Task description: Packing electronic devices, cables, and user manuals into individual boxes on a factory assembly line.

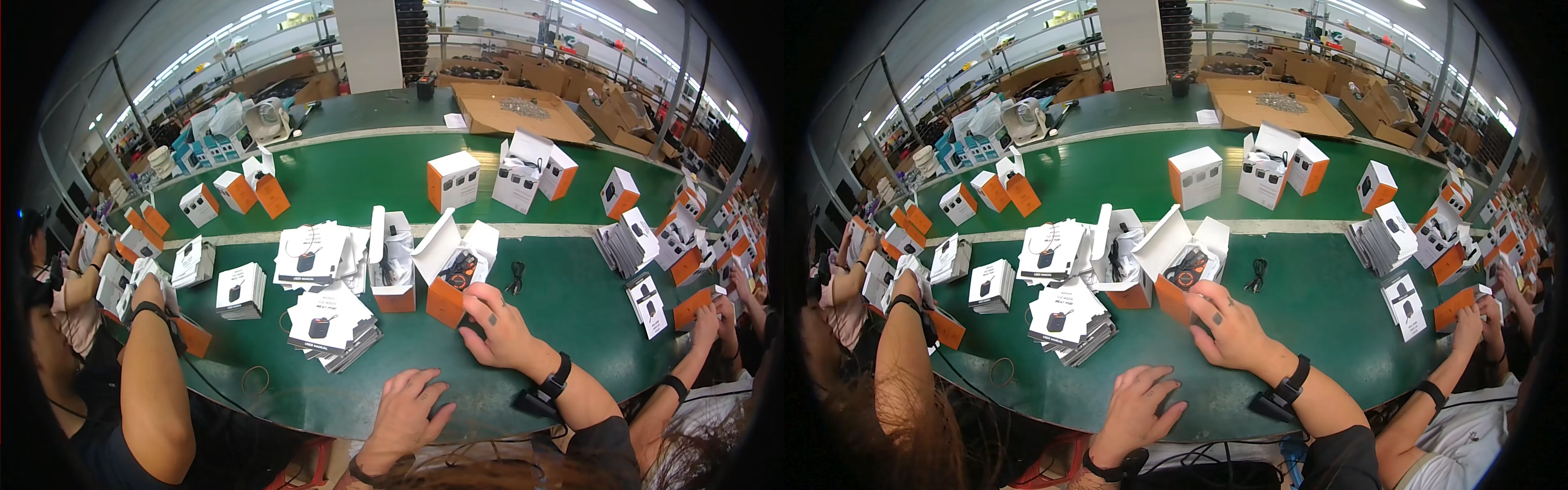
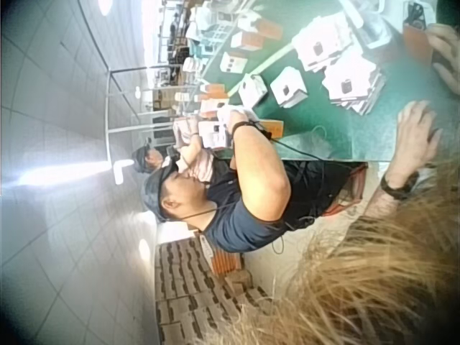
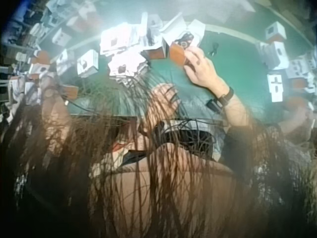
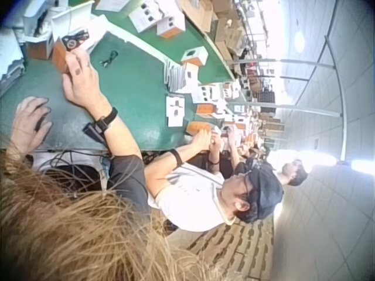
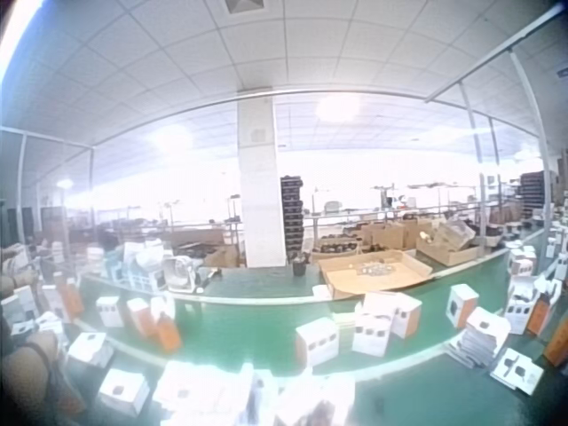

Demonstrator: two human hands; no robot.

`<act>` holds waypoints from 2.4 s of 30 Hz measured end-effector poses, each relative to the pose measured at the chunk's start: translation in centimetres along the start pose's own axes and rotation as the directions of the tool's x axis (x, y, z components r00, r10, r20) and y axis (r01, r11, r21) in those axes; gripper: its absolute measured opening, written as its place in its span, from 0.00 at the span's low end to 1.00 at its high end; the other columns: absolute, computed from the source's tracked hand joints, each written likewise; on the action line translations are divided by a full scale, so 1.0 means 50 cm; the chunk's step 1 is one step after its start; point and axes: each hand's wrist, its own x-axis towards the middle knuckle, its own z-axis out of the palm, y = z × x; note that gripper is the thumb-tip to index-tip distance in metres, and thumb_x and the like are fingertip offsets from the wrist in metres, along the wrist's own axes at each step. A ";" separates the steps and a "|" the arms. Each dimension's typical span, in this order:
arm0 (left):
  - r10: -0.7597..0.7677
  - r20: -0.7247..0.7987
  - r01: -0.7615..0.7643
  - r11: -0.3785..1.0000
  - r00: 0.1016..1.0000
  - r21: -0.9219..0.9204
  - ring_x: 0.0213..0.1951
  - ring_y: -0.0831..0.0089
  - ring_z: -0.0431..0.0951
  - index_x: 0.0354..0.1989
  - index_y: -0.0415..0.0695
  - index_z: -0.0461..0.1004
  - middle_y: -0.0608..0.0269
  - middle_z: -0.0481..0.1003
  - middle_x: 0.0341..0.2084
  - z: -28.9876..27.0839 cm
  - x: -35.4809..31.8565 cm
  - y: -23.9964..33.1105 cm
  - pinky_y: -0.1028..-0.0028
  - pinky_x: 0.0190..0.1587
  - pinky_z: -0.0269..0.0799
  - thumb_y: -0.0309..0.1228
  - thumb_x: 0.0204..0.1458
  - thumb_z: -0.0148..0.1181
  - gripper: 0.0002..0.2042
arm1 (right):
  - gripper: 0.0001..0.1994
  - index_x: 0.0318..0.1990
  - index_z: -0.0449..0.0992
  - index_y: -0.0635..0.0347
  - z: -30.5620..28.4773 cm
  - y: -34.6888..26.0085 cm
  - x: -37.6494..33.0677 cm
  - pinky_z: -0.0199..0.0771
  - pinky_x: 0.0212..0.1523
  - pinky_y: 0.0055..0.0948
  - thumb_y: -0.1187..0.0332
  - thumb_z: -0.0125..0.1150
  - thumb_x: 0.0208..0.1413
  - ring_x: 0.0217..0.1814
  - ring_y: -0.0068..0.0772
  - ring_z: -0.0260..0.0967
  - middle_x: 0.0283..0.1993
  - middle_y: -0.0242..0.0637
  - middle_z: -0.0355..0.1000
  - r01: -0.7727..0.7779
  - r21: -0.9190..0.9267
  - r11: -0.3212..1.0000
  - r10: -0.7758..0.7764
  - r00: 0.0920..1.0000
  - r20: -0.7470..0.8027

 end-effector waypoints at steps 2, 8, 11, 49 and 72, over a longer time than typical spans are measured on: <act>0.000 0.000 0.000 1.000 1.000 0.001 0.58 0.54 0.71 0.47 0.45 0.81 0.60 0.75 0.56 0.000 0.000 0.000 0.56 0.59 0.65 0.38 0.51 0.71 0.17 | 0.30 0.61 0.68 0.58 0.001 0.001 0.000 0.81 0.44 0.42 0.74 0.70 0.47 0.54 0.54 0.74 0.61 0.45 0.67 0.000 -0.003 1.000 0.000 1.000 -0.001; 0.005 -0.001 -0.005 1.000 1.000 0.003 0.58 0.54 0.71 0.47 0.45 0.81 0.59 0.75 0.56 0.000 -0.001 0.000 0.56 0.59 0.65 0.38 0.51 0.71 0.17 | 0.31 0.61 0.68 0.59 0.000 -0.001 0.001 0.81 0.44 0.42 0.74 0.70 0.47 0.54 0.54 0.74 0.61 0.45 0.67 0.010 0.003 1.000 -0.010 1.000 -0.005; 0.010 0.000 -0.010 1.000 1.000 0.005 0.58 0.54 0.71 0.48 0.45 0.81 0.59 0.75 0.56 -0.001 0.000 0.000 0.56 0.59 0.65 0.38 0.51 0.71 0.17 | 0.30 0.61 0.68 0.59 -0.001 -0.001 0.001 0.81 0.44 0.42 0.75 0.70 0.47 0.54 0.54 0.74 0.61 0.45 0.67 0.013 0.003 1.000 -0.013 1.000 -0.013; 0.000 0.009 0.000 1.000 1.000 0.028 0.58 0.57 0.72 0.47 0.45 0.80 0.60 0.75 0.56 0.000 0.004 0.003 0.58 0.59 0.66 0.37 0.51 0.72 0.17 | 0.30 0.60 0.69 0.60 -0.002 0.003 0.003 0.81 0.45 0.41 0.75 0.70 0.46 0.54 0.54 0.74 0.60 0.46 0.67 0.038 -0.020 0.999 -0.038 0.999 -0.008; 0.052 -0.082 -0.058 0.995 0.995 -0.077 0.47 0.62 0.79 0.52 0.44 0.76 0.55 0.78 0.43 -0.060 -0.002 0.035 0.64 0.48 0.76 0.37 0.60 0.64 0.15 | 0.14 0.49 0.75 0.62 0.001 -0.136 -0.022 0.82 0.28 0.36 0.69 0.59 0.56 0.32 0.41 0.80 0.52 0.48 0.70 0.122 -0.096 0.988 -0.119 0.992 0.033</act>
